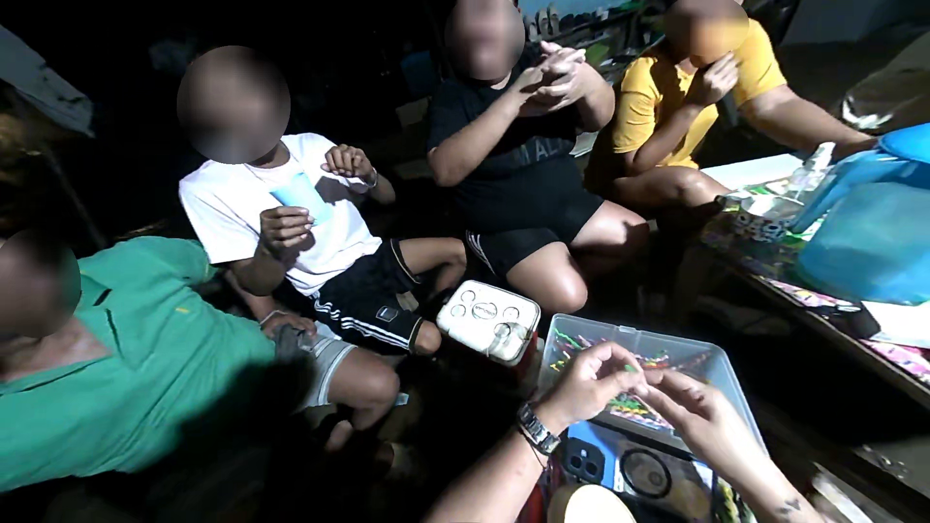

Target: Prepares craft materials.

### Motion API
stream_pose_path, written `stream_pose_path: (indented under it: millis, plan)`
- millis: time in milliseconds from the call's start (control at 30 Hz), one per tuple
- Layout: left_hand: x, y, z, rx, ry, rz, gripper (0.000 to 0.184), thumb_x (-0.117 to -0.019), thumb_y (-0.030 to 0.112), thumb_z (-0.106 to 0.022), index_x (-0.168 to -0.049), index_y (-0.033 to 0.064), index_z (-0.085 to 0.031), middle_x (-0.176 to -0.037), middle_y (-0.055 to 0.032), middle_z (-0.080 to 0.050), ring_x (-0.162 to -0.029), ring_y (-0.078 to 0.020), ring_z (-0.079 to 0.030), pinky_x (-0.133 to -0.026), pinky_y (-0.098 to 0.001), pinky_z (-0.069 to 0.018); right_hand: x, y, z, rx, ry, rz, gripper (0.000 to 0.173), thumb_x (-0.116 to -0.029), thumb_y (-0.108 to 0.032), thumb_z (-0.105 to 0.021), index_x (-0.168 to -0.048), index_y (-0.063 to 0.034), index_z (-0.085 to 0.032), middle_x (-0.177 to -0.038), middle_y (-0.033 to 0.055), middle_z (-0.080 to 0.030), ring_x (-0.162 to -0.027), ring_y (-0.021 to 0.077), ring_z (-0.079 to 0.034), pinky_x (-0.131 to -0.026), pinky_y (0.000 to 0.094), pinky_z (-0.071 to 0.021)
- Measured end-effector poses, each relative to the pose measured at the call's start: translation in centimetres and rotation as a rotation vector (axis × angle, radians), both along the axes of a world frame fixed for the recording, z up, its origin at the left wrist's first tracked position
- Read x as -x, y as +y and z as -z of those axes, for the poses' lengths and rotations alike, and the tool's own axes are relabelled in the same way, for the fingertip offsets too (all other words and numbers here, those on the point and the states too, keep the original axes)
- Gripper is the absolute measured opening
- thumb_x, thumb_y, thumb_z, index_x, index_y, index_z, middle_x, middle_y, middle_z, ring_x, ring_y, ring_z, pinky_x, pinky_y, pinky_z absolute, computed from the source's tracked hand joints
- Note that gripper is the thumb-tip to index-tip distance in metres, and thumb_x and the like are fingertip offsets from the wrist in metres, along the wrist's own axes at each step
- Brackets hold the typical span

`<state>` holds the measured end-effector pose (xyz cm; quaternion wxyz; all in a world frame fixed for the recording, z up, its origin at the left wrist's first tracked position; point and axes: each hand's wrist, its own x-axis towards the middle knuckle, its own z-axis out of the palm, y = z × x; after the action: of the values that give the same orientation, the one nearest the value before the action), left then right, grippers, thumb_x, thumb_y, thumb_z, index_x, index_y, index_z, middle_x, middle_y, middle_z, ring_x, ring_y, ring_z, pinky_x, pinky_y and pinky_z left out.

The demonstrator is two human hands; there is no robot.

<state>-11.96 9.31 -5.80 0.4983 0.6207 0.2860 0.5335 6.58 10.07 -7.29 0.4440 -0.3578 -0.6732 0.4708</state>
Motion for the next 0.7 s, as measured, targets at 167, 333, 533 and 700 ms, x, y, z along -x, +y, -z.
stream_pose_path:
  millis: [167,333,533,700]
  plan:
    - [0.0,0.2,-0.3,0.022,0.021,-0.078,0.015,-0.0938,-0.003,-0.06,-0.109,-0.0056,-0.061,-0.095,-0.0008,-0.064,-0.08,-0.0014,-0.06,-0.072,-0.0198,-0.0516,-0.1,0.1,0.2,-0.214,-0.192,0.105,0.023,-0.0938,-0.027,-0.064,-0.093,-0.0081,-0.076,-0.089,-0.0015,-0.074,-0.083,-0.0006,-0.068,-0.079,0.0195,-0.0566]
    - [0.9,-0.2,-3.8,0.03,0.132,-0.306,0.033,-0.0937,0.001,-0.061,-0.125,-0.0091,-0.057,-0.089,-0.0019,-0.064,-0.075,-0.004,-0.06,-0.071,-0.0233,-0.0533,0.7,-0.5,-0.3,-0.234,-0.161,0.156,0.019,-0.0894,-0.025,-0.069,-0.088,-0.0066,-0.073,-0.083,-0.0003,-0.071,-0.075,0.0005,-0.065,-0.071,0.0185,-0.0553]
    - [11.4,0.1,-14.1,-0.033,0.32,-0.901,0.071,-0.1029,0.017,-0.056,-0.162,0.0168,-0.018,-0.105,-0.007,-0.066,-0.08,-0.0106,-0.062,-0.072,-0.0306,-0.0538,0.6,-1.1,0.1,-0.226,-0.17,0.107,0.021,-0.0932,-0.025,-0.064,-0.092,-0.0065,-0.073,-0.084,0.0002,-0.071,-0.076,0.0007,-0.065,-0.072,0.0189,-0.0548]
    - [18.5,-0.3,-23.5,-0.179,0.047,-1.179,0.069,-0.1028,0.017,-0.053,-0.159,0.0092,-0.014,-0.086,0.0008,-0.06,-0.06,-0.0044,-0.056,-0.056,-0.0209,-0.0501,0.1,-1.3,0.1,-0.218,-0.207,0.064,0.025,-0.0973,-0.025,-0.059,-0.097,-0.005,-0.074,-0.087,0.0027,-0.072,-0.076,0.004,-0.066,-0.073,0.0218,-0.056]
